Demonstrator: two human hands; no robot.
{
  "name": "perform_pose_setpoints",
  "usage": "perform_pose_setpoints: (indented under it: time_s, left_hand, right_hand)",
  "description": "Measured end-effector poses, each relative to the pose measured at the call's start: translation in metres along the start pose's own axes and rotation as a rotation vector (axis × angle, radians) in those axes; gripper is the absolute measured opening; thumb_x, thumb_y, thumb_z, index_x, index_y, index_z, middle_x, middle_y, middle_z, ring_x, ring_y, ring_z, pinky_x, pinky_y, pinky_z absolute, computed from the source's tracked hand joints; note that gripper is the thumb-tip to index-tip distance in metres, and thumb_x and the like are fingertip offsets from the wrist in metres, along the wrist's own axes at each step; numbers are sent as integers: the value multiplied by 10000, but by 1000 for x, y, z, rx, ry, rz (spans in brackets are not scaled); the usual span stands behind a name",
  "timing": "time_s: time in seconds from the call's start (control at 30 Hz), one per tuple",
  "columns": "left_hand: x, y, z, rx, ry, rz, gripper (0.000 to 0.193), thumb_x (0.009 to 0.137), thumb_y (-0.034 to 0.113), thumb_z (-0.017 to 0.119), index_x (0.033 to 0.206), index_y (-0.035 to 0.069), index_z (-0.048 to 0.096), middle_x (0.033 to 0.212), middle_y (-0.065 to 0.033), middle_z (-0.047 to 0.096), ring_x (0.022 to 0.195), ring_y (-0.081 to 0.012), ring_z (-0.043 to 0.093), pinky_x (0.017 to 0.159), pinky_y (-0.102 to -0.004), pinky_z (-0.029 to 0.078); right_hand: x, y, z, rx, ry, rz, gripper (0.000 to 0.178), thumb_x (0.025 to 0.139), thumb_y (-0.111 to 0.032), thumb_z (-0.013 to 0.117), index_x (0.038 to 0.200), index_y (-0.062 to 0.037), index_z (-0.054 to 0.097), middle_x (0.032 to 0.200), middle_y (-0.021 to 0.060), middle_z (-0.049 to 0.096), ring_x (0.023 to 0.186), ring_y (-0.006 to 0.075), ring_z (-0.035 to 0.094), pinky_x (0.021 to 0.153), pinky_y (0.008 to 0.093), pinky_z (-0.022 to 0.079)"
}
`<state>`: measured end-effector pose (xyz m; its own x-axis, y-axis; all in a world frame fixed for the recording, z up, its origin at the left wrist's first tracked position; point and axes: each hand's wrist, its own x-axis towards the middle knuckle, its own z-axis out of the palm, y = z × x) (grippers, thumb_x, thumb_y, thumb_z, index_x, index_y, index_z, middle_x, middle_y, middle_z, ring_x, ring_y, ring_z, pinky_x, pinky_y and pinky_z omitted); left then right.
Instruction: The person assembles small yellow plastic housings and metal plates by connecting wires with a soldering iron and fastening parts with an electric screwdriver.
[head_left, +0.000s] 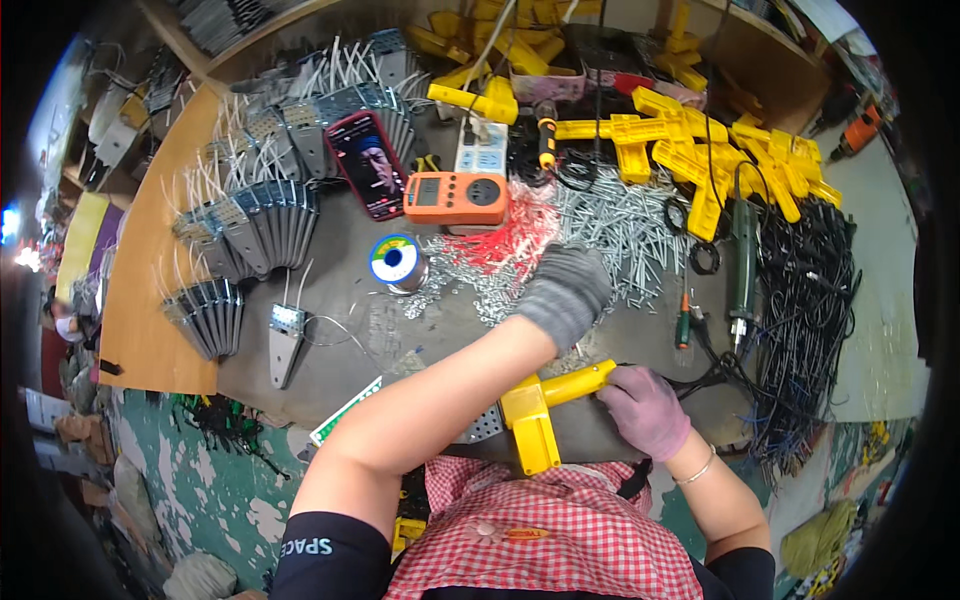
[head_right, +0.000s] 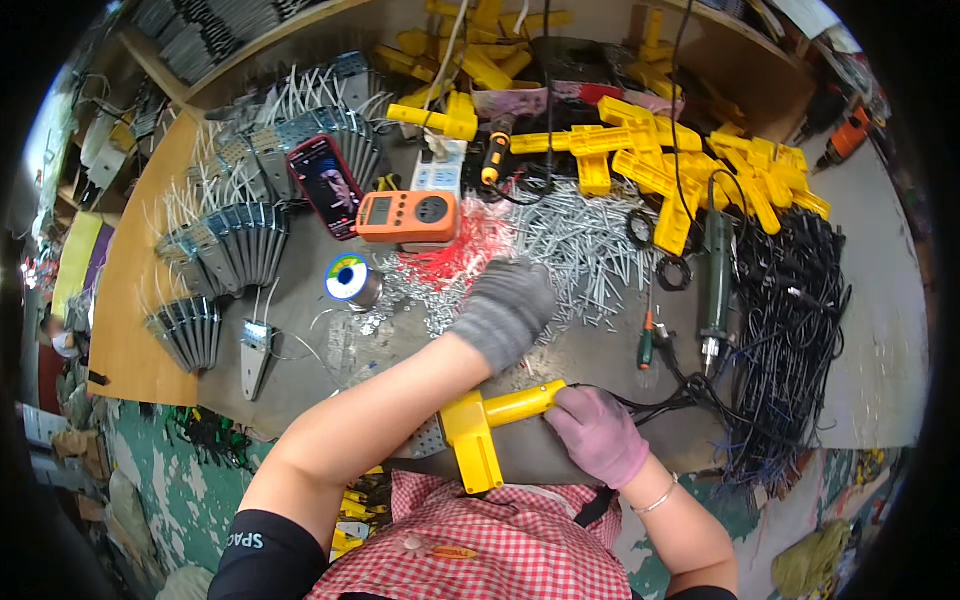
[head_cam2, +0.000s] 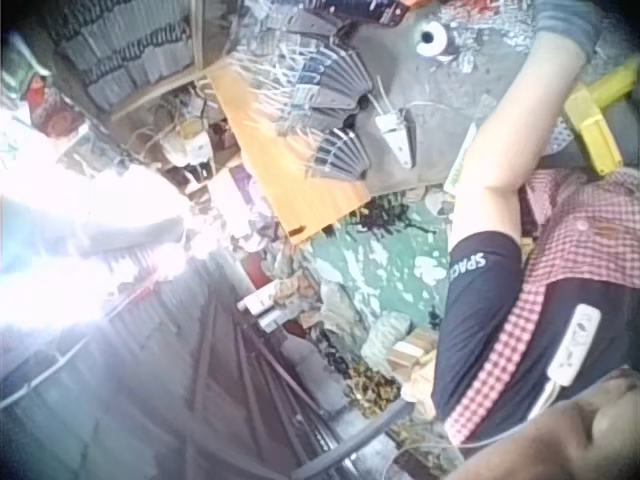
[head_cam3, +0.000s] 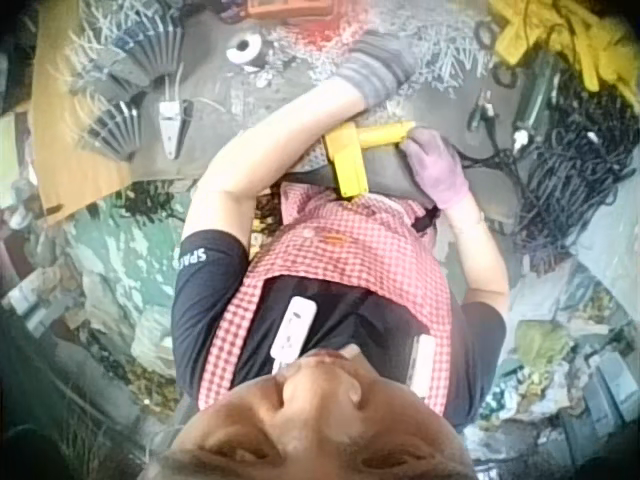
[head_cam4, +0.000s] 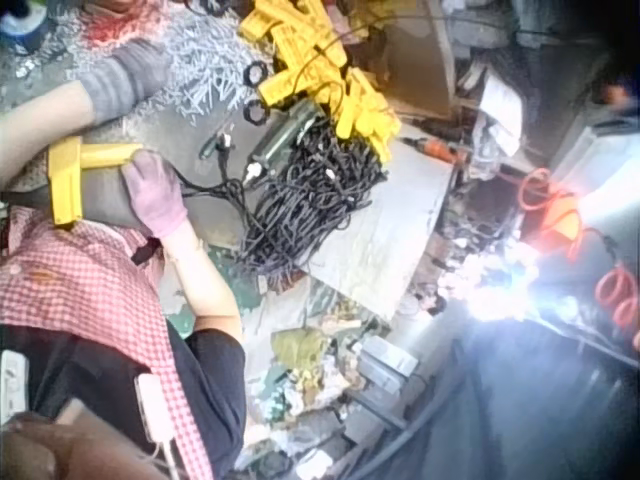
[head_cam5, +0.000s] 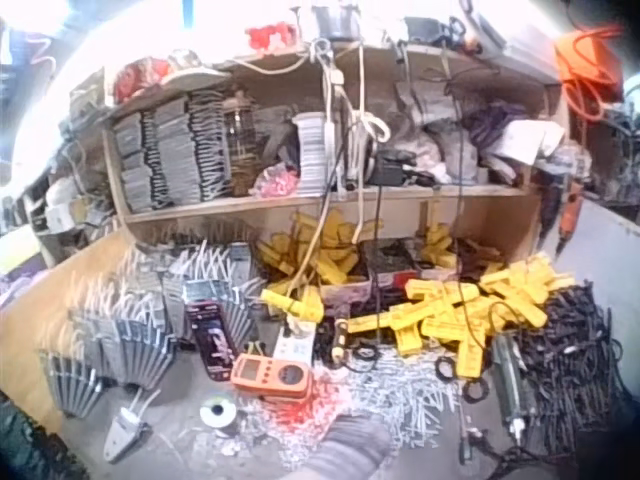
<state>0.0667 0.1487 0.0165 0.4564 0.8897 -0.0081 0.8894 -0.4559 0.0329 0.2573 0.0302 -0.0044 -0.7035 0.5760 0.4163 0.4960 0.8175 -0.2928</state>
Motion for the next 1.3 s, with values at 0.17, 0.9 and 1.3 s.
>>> perform_pose_setpoints:
  time_s: [0.17, 0.9, 1.3]
  left_hand:
    - [20, 4, -5, 2, -110, 87, 190, 841, 95, 607, 1004, 77, 702, 977, -140, 699, 931, -327, 695, 787, -451, 541]
    - [-4, -52, 10, -191, 583, 159, 276, 763, 181, 785, 1035, 233, 775, 889, 37, 696, 919, -229, 608, 835, -417, 459]
    - [-26, -55, 0, -553, 313, 81, 294, 798, 38, 728, 1063, 147, 794, 851, -93, 686, 862, -253, 618, 820, -390, 525]
  right_hand:
    - [-1, -3, 1, 220, -12, 199, 202, 756, -58, 752, 941, -68, 672, 1017, 107, 590, 825, 299, 628, 751, 382, 550]
    - [-9, -41, -2, 24, 39, 557, 128, 825, -144, 693, 919, -56, 689, 999, 100, 626, 1006, 324, 604, 854, 401, 530]
    - [3, -36, -2, 26, -12, 655, 195, 834, -169, 687, 983, -44, 700, 1083, 112, 638, 1071, 341, 595, 908, 432, 521]
